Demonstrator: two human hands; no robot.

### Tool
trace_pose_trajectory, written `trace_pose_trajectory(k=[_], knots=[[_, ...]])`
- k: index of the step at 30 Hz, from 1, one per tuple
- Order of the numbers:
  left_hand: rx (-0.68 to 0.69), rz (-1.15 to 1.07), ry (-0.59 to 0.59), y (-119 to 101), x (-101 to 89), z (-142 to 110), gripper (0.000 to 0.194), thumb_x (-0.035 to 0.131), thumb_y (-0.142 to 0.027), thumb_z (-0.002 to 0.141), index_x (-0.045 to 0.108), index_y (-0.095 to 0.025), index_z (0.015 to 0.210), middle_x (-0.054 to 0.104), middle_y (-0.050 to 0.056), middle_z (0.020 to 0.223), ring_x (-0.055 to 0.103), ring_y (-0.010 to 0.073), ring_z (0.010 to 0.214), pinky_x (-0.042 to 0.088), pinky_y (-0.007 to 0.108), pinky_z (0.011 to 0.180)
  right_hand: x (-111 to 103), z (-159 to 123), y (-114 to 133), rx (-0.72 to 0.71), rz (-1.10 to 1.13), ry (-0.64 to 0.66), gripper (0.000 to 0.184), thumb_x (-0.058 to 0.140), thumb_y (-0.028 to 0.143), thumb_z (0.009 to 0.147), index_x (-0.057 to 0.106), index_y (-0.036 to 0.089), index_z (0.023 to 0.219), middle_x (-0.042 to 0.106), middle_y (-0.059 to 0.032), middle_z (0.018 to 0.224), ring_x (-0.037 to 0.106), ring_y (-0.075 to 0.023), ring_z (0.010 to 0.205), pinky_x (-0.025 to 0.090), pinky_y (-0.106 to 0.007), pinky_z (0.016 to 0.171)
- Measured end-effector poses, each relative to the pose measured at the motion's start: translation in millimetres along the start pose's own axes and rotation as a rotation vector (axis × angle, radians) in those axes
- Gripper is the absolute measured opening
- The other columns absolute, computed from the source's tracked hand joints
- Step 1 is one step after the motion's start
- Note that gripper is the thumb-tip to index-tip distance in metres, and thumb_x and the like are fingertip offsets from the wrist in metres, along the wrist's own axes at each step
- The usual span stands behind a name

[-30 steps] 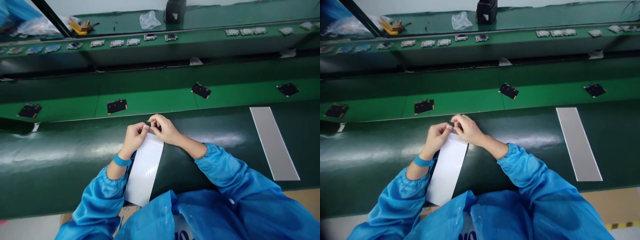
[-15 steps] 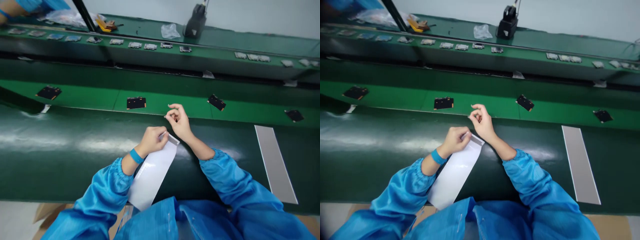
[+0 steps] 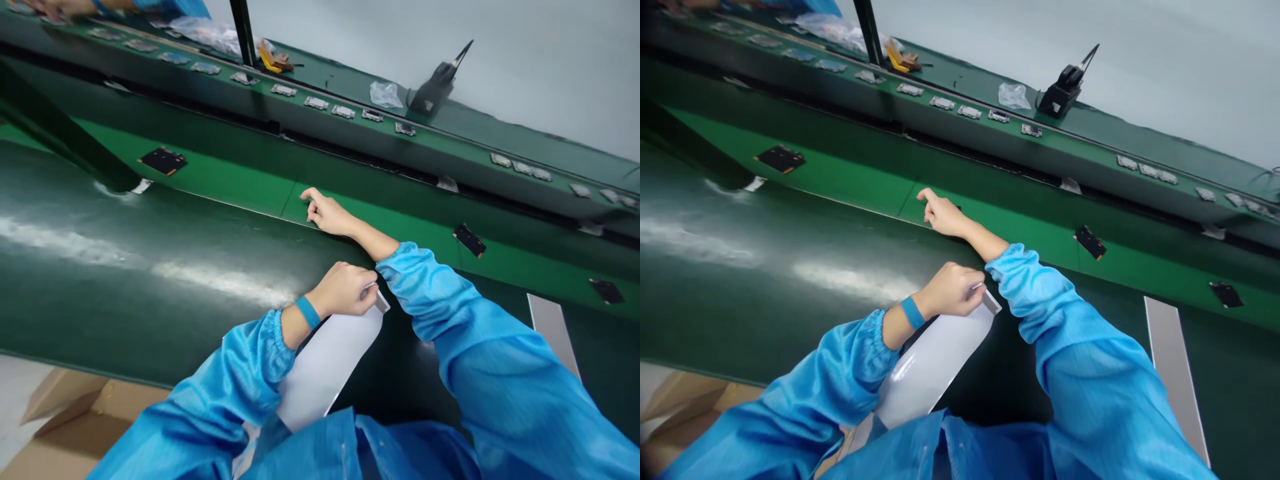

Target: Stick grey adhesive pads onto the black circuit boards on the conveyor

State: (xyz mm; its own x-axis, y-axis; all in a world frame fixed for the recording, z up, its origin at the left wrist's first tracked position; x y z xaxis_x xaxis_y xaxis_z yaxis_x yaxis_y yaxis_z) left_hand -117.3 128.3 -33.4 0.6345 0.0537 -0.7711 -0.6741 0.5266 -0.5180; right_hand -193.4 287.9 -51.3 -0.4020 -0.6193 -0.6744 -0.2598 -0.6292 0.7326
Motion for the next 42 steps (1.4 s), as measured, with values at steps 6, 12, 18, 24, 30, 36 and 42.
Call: trace_pose_trajectory(k=[6, 12, 18, 24, 30, 36, 42], knots=[[-0.014, -0.001, -0.010, 0, 1.8, 1, 0.023, 0.053, -0.024, 0.093, 0.052, -0.022, 0.070, 0.066, 0.003, 0.067, 0.062, 0.0194, 0.060, 0.031, 0.035, 0.058, -5, -12, -6, 0.003, -0.021, -0.011, 0.048, 0.050, 0.001, 0.083, 0.048, 0.016, 0.128, 0.069, 0.0030, 0.081, 0.061, -0.0155, 0.075, 0.044, -0.029, 0.080], [-0.029, 0.018, -0.003, -1, 1.8, 2, 0.024, 0.055, -0.024, 0.094, 0.053, -0.022, 0.070, 0.066, 0.003, 0.067, 0.062, 0.0196, 0.060, 0.031, 0.036, 0.057, -10, -23, -9, 0.009, -0.047, -0.034, 0.044, 0.051, 0.006, 0.083, 0.049, 0.017, 0.126, 0.067, 0.0031, 0.080, 0.059, -0.0152, 0.073, 0.043, -0.028, 0.078], [-0.027, 0.016, -0.008, -1, 0.4, 3, 0.025, 0.053, -0.024, 0.093, 0.051, -0.022, 0.068, 0.065, 0.003, 0.065, 0.060, 0.0194, 0.058, 0.028, 0.036, 0.056, -14, -33, -12, 0.005, -0.126, -0.033, 0.043, 0.052, 0.009, 0.087, 0.051, 0.013, 0.130, 0.065, 0.0028, 0.082, 0.057, -0.0150, 0.071, 0.040, -0.029, 0.076], [-0.036, 0.010, 0.008, -2, 0.7, 4, 0.025, 0.054, -0.024, 0.093, 0.053, -0.022, 0.068, 0.065, 0.004, 0.066, 0.060, 0.0196, 0.059, 0.030, 0.035, 0.057, -19, -43, -14, 0.006, -0.215, -0.030, 0.048, 0.053, 0.006, 0.085, 0.051, 0.010, 0.133, 0.064, 0.0021, 0.082, 0.057, -0.0160, 0.071, 0.040, -0.030, 0.075], [-0.032, 0.008, 0.006, -1, 1.3, 3, 0.026, 0.054, -0.024, 0.093, 0.052, -0.022, 0.068, 0.065, 0.004, 0.065, 0.060, 0.0198, 0.058, 0.029, 0.036, 0.057, -19, -51, -7, 0.150, -0.448, 0.009, 0.057, 0.057, 0.004, 0.087, 0.049, 0.013, 0.142, 0.070, -0.0085, 0.095, 0.063, -0.0247, 0.088, 0.046, -0.035, 0.079], [-0.019, 0.026, 0.006, -4, 1.1, 3, 0.023, 0.055, -0.025, 0.095, 0.058, -0.021, 0.072, 0.071, 0.005, 0.071, 0.066, 0.0207, 0.064, 0.033, 0.036, 0.059, -46, -60, -6, 0.381, -0.582, -0.057, 0.077, 0.084, 0.016, 0.083, 0.046, 0.014, 0.150, 0.056, -0.0257, 0.145, 0.060, -0.0447, 0.130, 0.054, -0.059, 0.103], [-0.025, 0.016, 0.044, -10, 1.4, 3, 0.021, 0.058, -0.028, 0.095, 0.065, -0.020, 0.076, 0.074, 0.005, 0.076, 0.071, 0.0229, 0.068, 0.035, 0.037, 0.058, -79, -48, -29, 0.424, -0.375, -0.024, 0.098, 0.095, 0.033, 0.075, 0.042, 0.014, 0.155, 0.063, -0.0205, 0.132, 0.069, -0.0345, 0.112, 0.057, -0.053, 0.102]])
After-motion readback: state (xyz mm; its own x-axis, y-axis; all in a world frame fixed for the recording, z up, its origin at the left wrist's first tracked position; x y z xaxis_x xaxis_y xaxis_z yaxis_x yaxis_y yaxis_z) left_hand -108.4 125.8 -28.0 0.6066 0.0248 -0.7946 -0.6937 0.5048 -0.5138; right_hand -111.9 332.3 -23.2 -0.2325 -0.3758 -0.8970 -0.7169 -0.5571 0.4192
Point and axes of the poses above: each hand's wrist, its own z-axis towards the middle knuckle, its own x-axis out of the palm, y = z × x, the point moved 6 cm from there along z, towards the middle knuckle
